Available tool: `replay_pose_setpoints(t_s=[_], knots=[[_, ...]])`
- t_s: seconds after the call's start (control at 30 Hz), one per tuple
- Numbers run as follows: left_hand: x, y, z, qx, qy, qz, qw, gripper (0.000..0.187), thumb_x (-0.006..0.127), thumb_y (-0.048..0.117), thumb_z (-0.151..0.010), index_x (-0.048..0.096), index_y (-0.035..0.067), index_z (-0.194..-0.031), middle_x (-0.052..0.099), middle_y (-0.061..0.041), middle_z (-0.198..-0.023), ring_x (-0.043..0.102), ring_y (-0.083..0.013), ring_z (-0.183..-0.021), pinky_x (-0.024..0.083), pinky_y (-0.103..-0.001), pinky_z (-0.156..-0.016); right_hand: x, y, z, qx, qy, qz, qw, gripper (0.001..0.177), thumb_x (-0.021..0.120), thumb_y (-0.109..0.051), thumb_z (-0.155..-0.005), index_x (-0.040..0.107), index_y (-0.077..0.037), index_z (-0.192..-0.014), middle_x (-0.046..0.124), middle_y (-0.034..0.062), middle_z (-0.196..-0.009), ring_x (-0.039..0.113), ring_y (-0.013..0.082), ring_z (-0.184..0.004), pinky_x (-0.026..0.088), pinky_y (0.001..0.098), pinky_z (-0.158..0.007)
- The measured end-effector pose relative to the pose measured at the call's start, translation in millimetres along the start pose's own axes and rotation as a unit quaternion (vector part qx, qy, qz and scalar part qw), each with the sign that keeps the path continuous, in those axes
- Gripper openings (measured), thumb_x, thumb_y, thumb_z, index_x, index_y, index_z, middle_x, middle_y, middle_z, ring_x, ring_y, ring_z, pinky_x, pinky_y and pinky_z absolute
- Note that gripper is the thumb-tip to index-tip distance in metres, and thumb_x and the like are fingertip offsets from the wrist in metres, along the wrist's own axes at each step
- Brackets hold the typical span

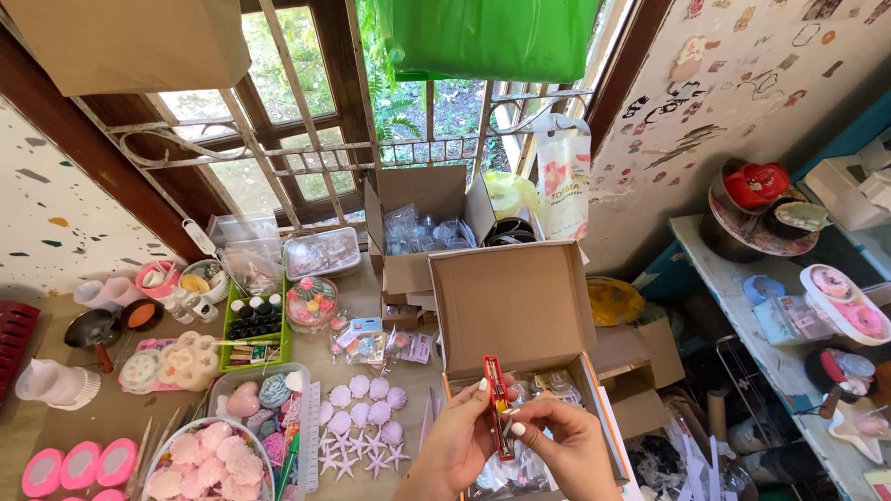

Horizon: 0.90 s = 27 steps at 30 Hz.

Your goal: Sorting and organizing small decorative supplies and stickers into a box at a workspace.

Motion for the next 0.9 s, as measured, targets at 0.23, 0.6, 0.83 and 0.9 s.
replay_pose_setpoints(t_s=[0.23,0.6,0.83,0.9], knots=[[12,4,14,-0.016,-0.014,-0.011,1.0,0.034,0.051,0.023,-0.103,0.067,0.001,-0.123,0.074,-0.01,-0.109,0.072,-0.0215,-0.099,0.06,-0.04,-0.085,4,-5,0,-0.009,0.034,0.059,0.998,0.011,0.079,0.004,-0.081,0.079,0.002,-0.092,0.074,0.0091,-0.092,0.067,0.0167,-0.084,0.056,0.0325,-0.073],[4,3,13,-0.013,0.001,-0.021,1.0,0.035,0.05,0.022,-0.104,0.068,0.001,-0.125,0.073,-0.011,-0.111,0.072,-0.0204,-0.097,0.059,-0.037,-0.081,14,-35,2,-0.021,0.011,0.22,0.975,0.013,0.087,-0.007,-0.074,0.081,-0.005,-0.086,0.074,0.0046,-0.101,0.068,0.0173,-0.088,0.053,0.0313,-0.074],[-10,1,5,0.001,-0.007,-0.01,1.0,0.035,0.05,0.024,-0.104,0.068,0.001,-0.123,0.073,-0.011,-0.108,0.07,-0.0216,-0.094,0.06,-0.038,-0.081,14,-31,11,-0.105,-0.02,0.251,0.962,0.017,0.084,-0.005,-0.076,0.084,-0.008,-0.093,0.07,0.008,-0.111,0.07,0.0205,-0.103,0.056,0.0347,-0.089],[-18,-1,1,-0.001,-0.007,-0.001,1.0,0.034,0.051,0.024,-0.104,0.068,0.001,-0.123,0.073,-0.01,-0.106,0.07,-0.0209,-0.091,0.059,-0.038,-0.079,16,-32,13,-0.132,-0.027,0.294,0.946,0.023,0.084,-0.006,-0.074,0.084,-0.01,-0.098,0.07,0.0081,-0.118,0.065,0.0215,-0.101,0.057,0.0353,-0.088]])
Point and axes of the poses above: each hand's wrist, its own z-axis away from the middle knuckle, its own x-axis out of the palm, y = z × x, the point moved 1 cm from there along -z, towards the middle knuckle
